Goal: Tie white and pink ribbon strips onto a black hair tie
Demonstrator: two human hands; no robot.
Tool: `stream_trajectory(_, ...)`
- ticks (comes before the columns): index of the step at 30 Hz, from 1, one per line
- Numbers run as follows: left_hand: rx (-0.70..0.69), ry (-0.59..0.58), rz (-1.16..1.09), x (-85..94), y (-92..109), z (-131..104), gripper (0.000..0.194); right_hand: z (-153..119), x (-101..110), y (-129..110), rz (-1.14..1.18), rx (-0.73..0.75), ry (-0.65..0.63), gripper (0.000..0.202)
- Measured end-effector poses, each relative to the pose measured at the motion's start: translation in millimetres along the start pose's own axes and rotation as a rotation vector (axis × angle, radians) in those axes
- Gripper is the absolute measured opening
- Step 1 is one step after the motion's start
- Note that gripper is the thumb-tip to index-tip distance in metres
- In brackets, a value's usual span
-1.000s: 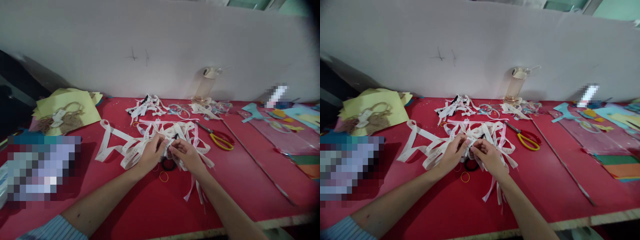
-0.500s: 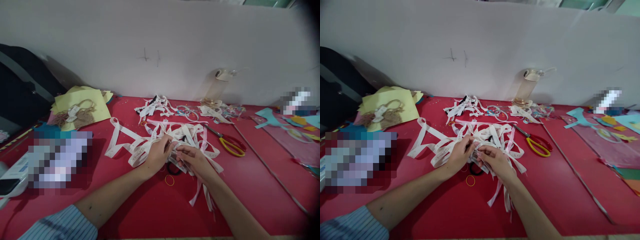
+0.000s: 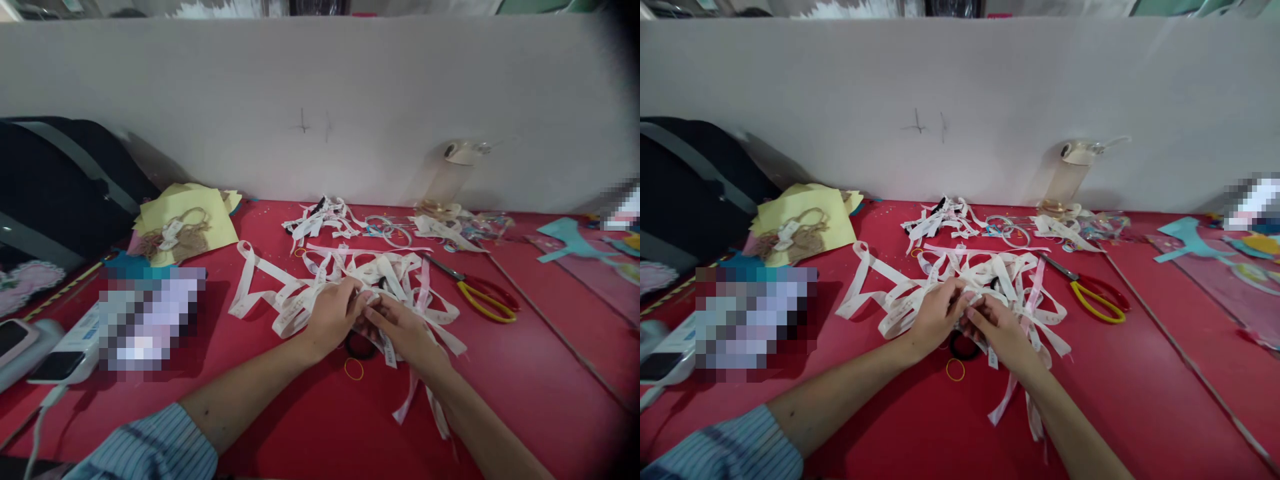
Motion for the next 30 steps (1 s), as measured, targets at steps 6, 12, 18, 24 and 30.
stream_trajectory(6,-0.021,0.025,0.042,0.7,5,1,0.026,-1,-4,22,0.107,-0.135,0.019,0.026)
stream_trajectory(12,-0.025,0.048,0.099,1.6,8,-2,0.027,-2,-6,27,0.142,-0.158,0.058,0.033)
stream_trajectory(18,-0.006,0.093,0.139,1.1,7,-3,0.027,-6,-5,16,0.16,-0.175,0.069,0.035)
stream_trajectory(24,-0.017,0.117,0.156,0.6,8,-3,0.026,-5,-1,21,0.218,-0.21,0.113,0.035)
stream_trajectory(30,0.025,0.117,0.115,0.0,9,-4,0.027,-7,2,13,0.186,-0.186,0.19,0.032)
Point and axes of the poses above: each hand's wrist, its own z-axis towards the middle knuckle, its own x-axis out of the back of the hand, y = z × x, the point moved 6 cm from there along z, towards the middle knuckle, and after that the axes turned 15 degrees about y, right-handed, at the moved point
